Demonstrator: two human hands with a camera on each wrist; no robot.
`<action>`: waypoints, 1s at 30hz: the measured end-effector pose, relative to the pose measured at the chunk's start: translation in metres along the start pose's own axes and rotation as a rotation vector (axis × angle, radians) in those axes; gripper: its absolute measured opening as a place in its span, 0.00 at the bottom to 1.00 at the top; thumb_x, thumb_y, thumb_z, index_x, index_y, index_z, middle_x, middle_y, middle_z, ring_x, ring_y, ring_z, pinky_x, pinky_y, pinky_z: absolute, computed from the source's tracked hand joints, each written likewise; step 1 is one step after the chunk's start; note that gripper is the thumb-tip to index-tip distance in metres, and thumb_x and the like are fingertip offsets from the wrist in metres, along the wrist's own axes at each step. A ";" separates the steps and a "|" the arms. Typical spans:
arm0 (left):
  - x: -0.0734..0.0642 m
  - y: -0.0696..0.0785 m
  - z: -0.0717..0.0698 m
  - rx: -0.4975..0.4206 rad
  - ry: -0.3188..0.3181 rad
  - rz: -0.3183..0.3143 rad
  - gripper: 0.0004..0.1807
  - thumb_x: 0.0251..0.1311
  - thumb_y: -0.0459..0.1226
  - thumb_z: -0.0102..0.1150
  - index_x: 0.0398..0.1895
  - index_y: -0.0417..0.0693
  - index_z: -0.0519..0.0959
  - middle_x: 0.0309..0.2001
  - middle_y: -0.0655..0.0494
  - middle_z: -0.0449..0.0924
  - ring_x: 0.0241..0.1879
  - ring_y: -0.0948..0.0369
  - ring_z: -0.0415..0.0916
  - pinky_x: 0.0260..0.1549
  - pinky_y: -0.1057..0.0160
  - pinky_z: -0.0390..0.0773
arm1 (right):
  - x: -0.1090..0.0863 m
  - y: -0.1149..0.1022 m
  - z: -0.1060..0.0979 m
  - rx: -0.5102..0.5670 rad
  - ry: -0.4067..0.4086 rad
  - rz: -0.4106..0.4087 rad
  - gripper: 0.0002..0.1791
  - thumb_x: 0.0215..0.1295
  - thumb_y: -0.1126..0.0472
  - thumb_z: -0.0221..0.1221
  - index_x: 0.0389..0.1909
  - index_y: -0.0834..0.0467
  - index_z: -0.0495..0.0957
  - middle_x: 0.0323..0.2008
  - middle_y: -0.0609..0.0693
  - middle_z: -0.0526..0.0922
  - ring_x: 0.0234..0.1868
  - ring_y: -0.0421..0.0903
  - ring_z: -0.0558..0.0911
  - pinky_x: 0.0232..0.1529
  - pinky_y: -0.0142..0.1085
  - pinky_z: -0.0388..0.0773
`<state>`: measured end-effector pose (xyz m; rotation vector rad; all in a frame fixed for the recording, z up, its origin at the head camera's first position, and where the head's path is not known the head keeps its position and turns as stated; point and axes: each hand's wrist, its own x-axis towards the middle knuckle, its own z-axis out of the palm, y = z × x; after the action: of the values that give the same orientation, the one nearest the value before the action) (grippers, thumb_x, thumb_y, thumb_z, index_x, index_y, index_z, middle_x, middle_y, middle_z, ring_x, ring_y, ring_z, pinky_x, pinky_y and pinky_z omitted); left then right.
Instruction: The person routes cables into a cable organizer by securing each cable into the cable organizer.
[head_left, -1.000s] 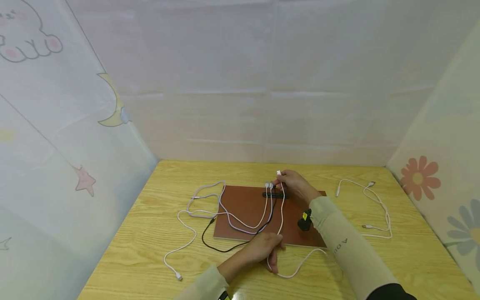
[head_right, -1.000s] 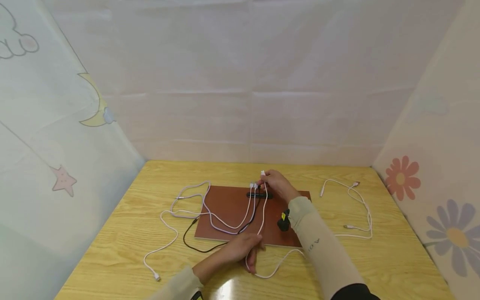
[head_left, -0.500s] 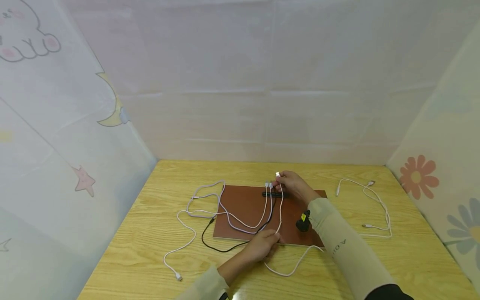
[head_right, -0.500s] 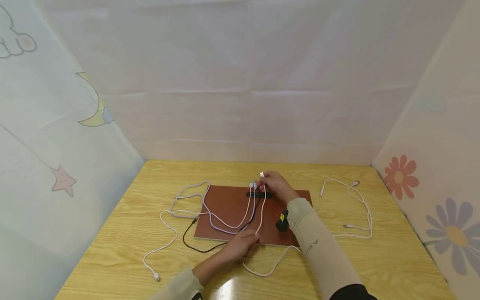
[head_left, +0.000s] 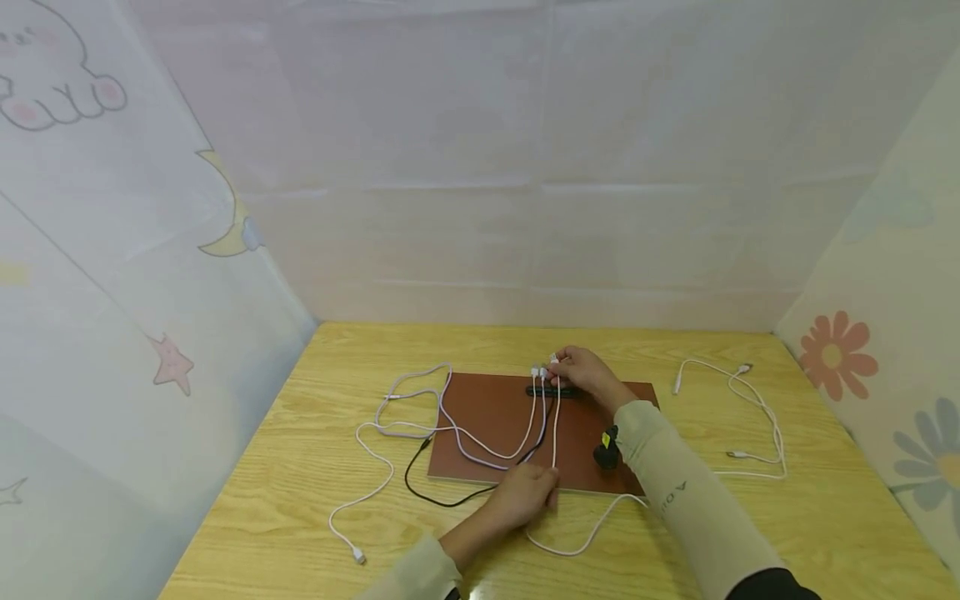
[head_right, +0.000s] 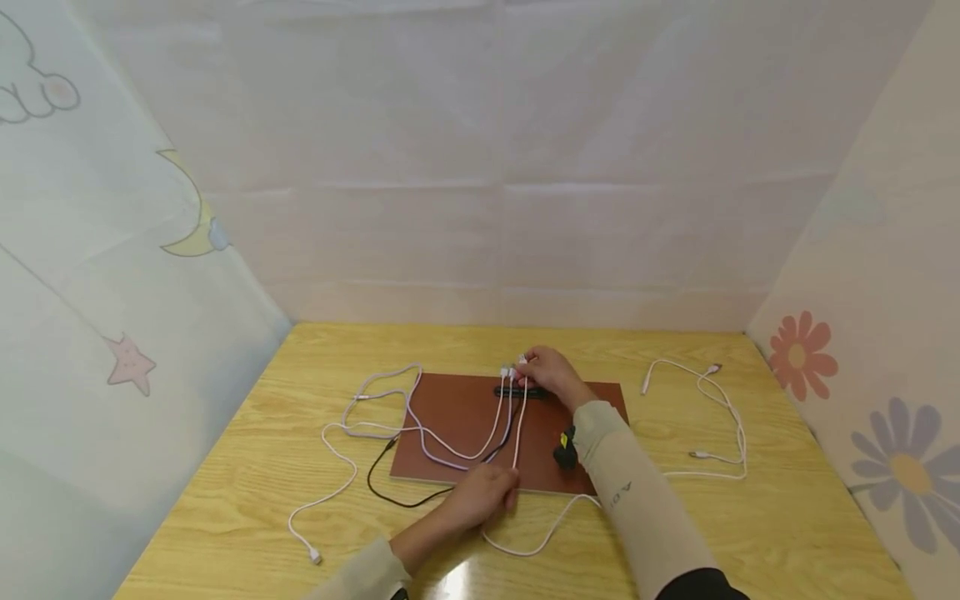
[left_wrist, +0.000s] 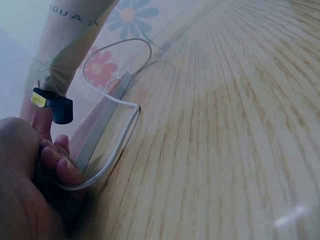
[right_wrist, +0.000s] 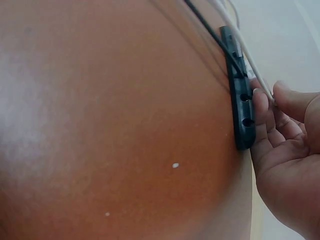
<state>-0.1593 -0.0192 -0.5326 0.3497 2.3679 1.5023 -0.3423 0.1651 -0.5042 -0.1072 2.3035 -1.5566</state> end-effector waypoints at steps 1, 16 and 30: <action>0.000 -0.001 0.000 0.007 -0.001 0.003 0.30 0.75 0.42 0.45 0.12 0.43 0.79 0.05 0.67 0.61 0.05 0.70 0.51 0.06 0.71 0.52 | 0.000 0.001 0.000 -0.022 0.003 -0.014 0.18 0.77 0.66 0.52 0.60 0.73 0.65 0.41 0.61 0.85 0.35 0.41 0.85 0.39 0.34 0.83; -0.001 -0.001 -0.002 0.002 -0.006 0.029 0.31 0.77 0.42 0.41 0.13 0.42 0.78 0.01 0.65 0.58 -0.01 0.69 0.55 0.00 0.69 0.54 | 0.003 0.000 0.004 -0.185 0.116 0.001 0.22 0.74 0.61 0.59 0.63 0.67 0.71 0.50 0.64 0.84 0.34 0.43 0.87 0.41 0.39 0.85; 0.000 0.002 0.000 -0.004 0.033 -0.025 0.31 0.76 0.42 0.42 0.11 0.43 0.78 0.02 0.64 0.59 -0.01 0.68 0.55 -0.01 0.68 0.55 | 0.004 -0.007 0.010 -0.438 0.170 -0.051 0.20 0.72 0.56 0.61 0.59 0.64 0.78 0.46 0.59 0.85 0.36 0.48 0.86 0.43 0.45 0.82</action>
<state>-0.1587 -0.0185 -0.5313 0.2952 2.3845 1.5129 -0.3440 0.1522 -0.5020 -0.1486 2.7633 -1.0931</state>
